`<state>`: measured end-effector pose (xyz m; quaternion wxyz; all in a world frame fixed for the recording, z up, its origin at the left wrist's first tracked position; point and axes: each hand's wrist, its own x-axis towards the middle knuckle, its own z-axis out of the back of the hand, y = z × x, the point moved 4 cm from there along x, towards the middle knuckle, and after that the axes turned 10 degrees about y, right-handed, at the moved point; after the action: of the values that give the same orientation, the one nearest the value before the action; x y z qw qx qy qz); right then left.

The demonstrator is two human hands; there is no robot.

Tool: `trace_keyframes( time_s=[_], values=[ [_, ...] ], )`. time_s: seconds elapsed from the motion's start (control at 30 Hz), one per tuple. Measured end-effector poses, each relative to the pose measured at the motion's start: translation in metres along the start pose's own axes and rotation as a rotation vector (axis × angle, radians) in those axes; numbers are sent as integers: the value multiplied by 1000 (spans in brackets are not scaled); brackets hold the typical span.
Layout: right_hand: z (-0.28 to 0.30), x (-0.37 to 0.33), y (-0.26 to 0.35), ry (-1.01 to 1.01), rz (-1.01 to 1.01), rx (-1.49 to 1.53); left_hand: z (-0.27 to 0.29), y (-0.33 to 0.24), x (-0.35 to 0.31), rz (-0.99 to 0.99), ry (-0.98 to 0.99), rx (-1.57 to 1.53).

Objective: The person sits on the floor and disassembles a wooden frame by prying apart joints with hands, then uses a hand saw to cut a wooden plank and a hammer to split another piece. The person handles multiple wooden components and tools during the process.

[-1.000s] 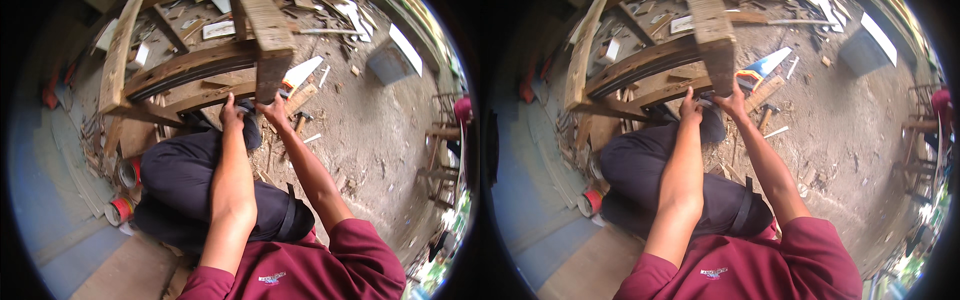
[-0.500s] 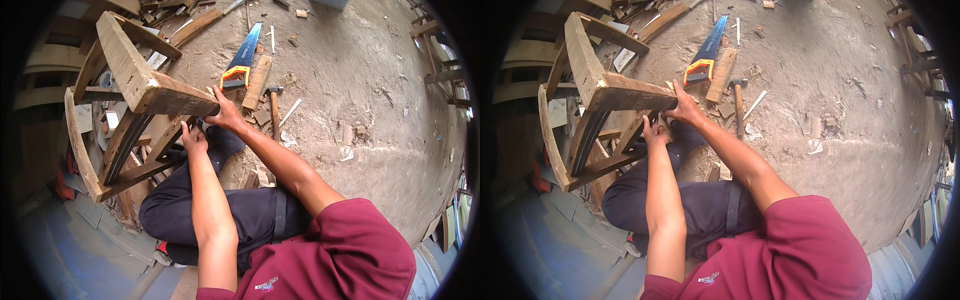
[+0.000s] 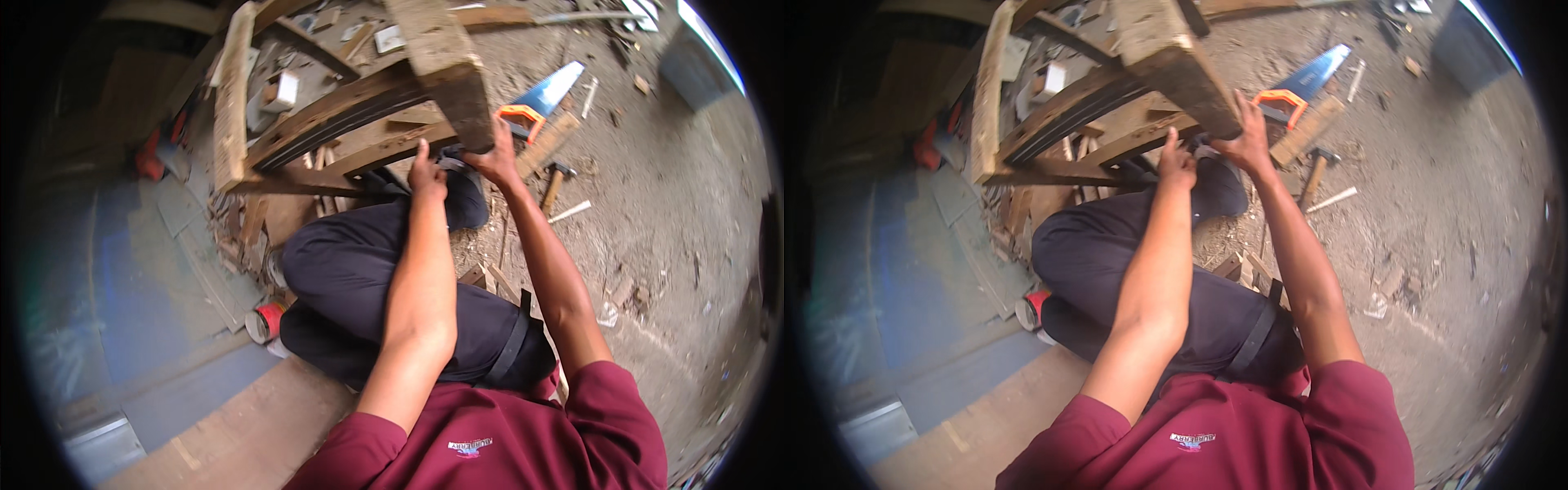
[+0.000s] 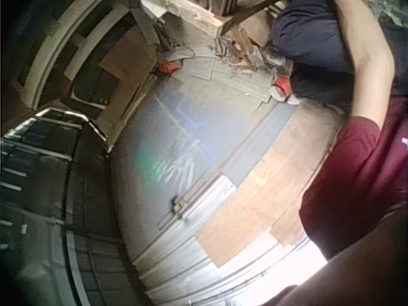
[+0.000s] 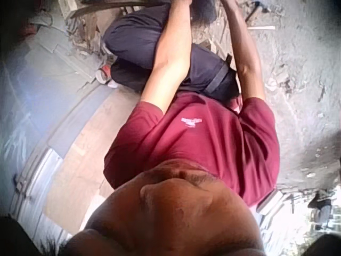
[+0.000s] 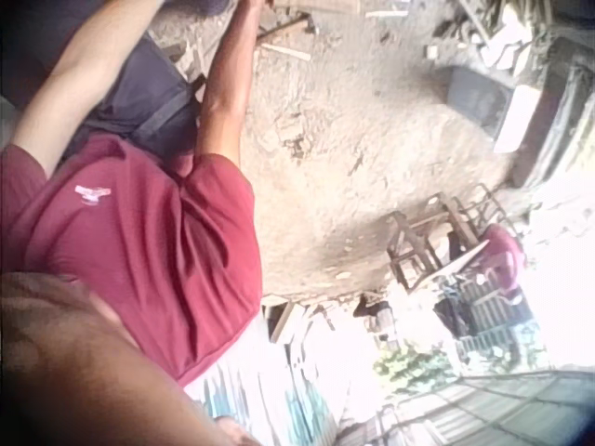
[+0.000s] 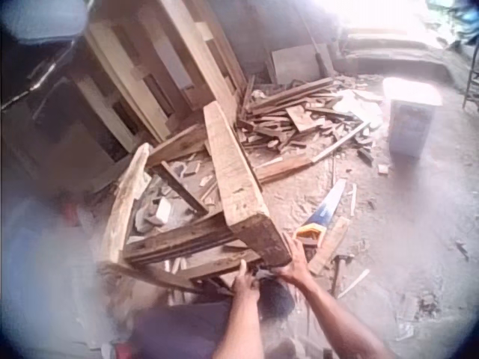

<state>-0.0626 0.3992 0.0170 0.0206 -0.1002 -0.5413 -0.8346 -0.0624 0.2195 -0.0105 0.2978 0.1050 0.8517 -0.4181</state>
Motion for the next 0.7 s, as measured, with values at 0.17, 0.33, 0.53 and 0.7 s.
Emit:
trace_keyframes(
  time_s=[0.17, 0.33, 0.53, 0.7],
  values=[
    [-8, -1, 12, -6, 31, 148, 0, -5, -11, -34, -91, -64],
    [-3, -10, 41, 146, -52, 153, 1, -5, -22, -80, -174, -23],
    [-4, -8, 7, 119, -125, 77, -1, -5, -19, -53, -129, -2],
    [-11, -7, 13, 224, -123, 146, 8, -8, -16, -2, -219, 45]
  ],
)
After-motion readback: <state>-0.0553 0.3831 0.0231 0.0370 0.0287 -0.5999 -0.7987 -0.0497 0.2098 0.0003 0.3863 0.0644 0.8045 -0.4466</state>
